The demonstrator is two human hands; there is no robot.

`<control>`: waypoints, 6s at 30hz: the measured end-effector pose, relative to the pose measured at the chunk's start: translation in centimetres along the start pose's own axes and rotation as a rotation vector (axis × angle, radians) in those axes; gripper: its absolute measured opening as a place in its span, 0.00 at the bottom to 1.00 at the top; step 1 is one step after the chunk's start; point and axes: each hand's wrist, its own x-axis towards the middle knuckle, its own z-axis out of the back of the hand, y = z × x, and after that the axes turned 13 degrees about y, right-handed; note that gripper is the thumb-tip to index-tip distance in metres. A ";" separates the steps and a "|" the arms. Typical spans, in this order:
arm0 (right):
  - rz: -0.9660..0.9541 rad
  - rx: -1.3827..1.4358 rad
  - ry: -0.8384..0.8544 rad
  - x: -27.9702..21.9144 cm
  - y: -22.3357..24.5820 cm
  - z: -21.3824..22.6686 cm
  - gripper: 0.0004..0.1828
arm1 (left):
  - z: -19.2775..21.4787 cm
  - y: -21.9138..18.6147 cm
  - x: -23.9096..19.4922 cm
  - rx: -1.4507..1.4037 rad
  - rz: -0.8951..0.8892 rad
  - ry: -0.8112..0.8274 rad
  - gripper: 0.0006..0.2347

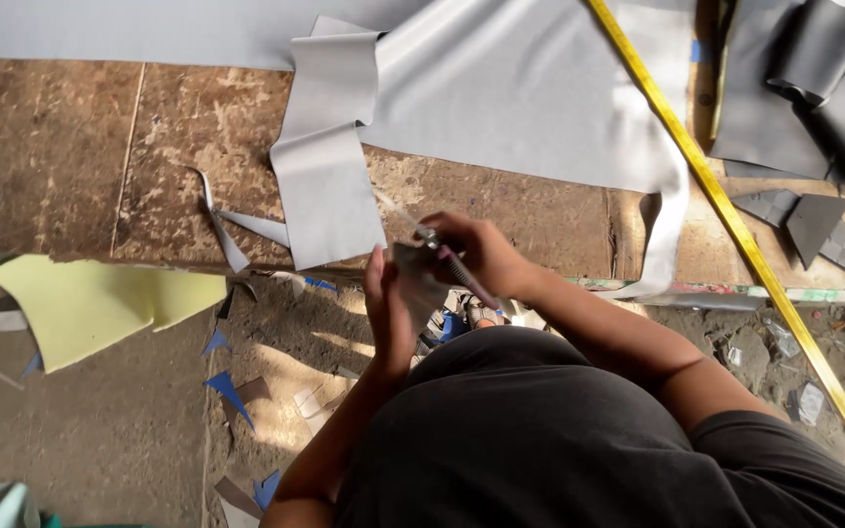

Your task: Measuring, marking, and cutting a piece of upholstery fabric on a work table.

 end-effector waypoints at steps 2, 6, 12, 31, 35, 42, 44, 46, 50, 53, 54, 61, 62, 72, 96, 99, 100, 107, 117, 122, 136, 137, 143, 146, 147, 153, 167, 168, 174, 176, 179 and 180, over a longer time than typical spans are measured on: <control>0.006 0.074 0.089 0.6 0.1 -0.8 0.22 | 0.9 1.5 1.5 -0.492 0.729 -0.123 0.42; 0.050 0.353 0.371 0.8 3.5 -2.8 0.28 | 5.3 13.7 2.7 -0.535 0.758 -0.074 0.37; 0.053 0.440 0.615 -1.2 5.8 -3.1 0.17 | 13.8 26.9 9.1 -0.617 0.860 -0.003 0.21; 0.314 0.576 0.053 -0.4 0.3 1.6 0.46 | 14.3 3.1 5.1 0.185 -0.725 0.177 0.37; 0.329 0.596 -0.131 -1.4 -7.0 3.2 0.44 | 8.4 3.5 1.4 0.307 -0.581 0.728 0.32; 0.168 0.267 -0.260 -1.7 1.1 0.6 0.36 | 6.7 -0.7 1.1 0.387 -0.140 0.720 0.45; 0.210 0.128 -0.142 -2.0 -0.1 -0.6 0.32 | 6.0 -0.4 1.5 0.172 -0.206 0.795 0.49; 0.226 0.123 -0.093 -2.0 0.9 -2.1 0.30 | 6.6 5.0 2.2 0.072 -0.232 0.803 0.50; 0.212 0.148 0.012 -3.2 -0.2 -2.8 0.22 | 5.3 3.4 2.1 -0.098 -0.306 0.709 0.30; 0.149 0.094 -0.221 -3.3 3.5 -3.8 0.28 | 7.2 9.3 1.9 0.126 -0.307 0.431 0.23; 0.149 0.095 -0.226 -3.5 3.5 -3.9 0.28 | 7.4 9.4 1.8 0.128 -0.306 0.436 0.23; 0.214 0.122 -0.483 -3.7 4.1 -3.7 0.38 | 6.5 5.2 0.1 0.172 -0.508 0.370 0.04; 0.239 0.143 -0.471 -3.7 4.0 -3.7 0.36 | 6.4 5.3 -0.1 0.179 -0.505 0.391 0.05; 0.169 0.179 -0.432 -3.7 2.4 -6.4 0.30 | 8.6 1.1 -0.9 0.285 -0.744 0.290 0.09; 0.207 0.222 -0.465 -3.1 2.0 -7.5 0.29 | 9.6 3.6 -1.0 0.274 -0.675 0.061 0.05; 0.198 0.231 -0.477 -3.2 1.8 -7.6 0.29 | 9.3 2.9 -1.2 0.273 -0.678 0.080 0.05; 0.225 0.220 -0.461 -3.2 1.7 -7.6 0.28 | 9.0 1.9 -1.4 0.244 -0.678 0.096 0.05; 0.340 0.148 -0.382 -2.7 3.5 -7.1 0.28 | 9.7 -0.1 -1.9 0.073 -0.464 0.075 0.05; 0.348 0.077 -0.287 -3.6 3.7 -9.9 0.20 | 9.4 -0.8 -1.7 -0.024 -0.297 0.082 0.04; 0.326 -0.113 -0.262 -5.0 3.7 -9.3 0.14 | 6.5 -1.8 -1.5 -0.275 -0.165 0.126 0.03; 0.360 -0.643 -0.148 -6.7 3.7 3.1 0.29 | 1.6 -1.8 2.0 0.337 -0.315 0.363 0.03; 0.357 -0.666 -0.136 -6.9 3.4 3.9 0.29 | 1.2 -1.7 2.5 0.359 -0.342 0.376 0.04; 0.319 -0.684 -0.200 -8.5 2.2 8.0 0.26 | -1.9 -1.3 4.8 0.437 -0.387 0.433 0.03; 0.320 -0.683 -0.228 -9.1 1.9 9.9 0.25 | -5.0 -2.4 6.0 0.456 -0.411 0.488 0.02; 0.315 -0.686 -0.239 -9.3 1.8 10.6 0.25 | -5.6 -2.2 6.5 0.455 -0.411 0.500 0.02; 0.288 -0.711 -0.305 -11.0 0.4 14.7 0.24 | -9.7 -1.3 9.4 0.494 -0.380 0.602 0.02; -0.069 -0.375 -0.812 -18.6 -9.2 20.0 0.27 | -26.0 -7.0 17.0 -0.011 -0.026 0.288 0.10; -0.073 -0.377 -0.818 -19.1 -9.5 20.2 0.27 | -25.4 -7.5 18.6 -0.013 -0.023 0.294 0.10; -0.139 -0.270 -0.848 -19.5 -12.8 19.9 0.35 | -23.0 -12.0 19.6 -0.263 -0.443 -0.132 0.16; -0.265 -0.475 -0.851 -18.9 -14.2 20.1 0.36 | -17.6 -7.8 23.1 -0.210 -0.679 0.073 0.17; -0.686 -0.407 -0.619 -17.2 -15.8 20.6 0.34 | -2.8 6.6 31.7 -0.241 -0.192 0.006 0.08; -0.693 -0.412 -0.634 -17.2 -17.3 20.3 0.34 | 0.4 9.8 31.6 -0.248 -0.187 0.020 0.08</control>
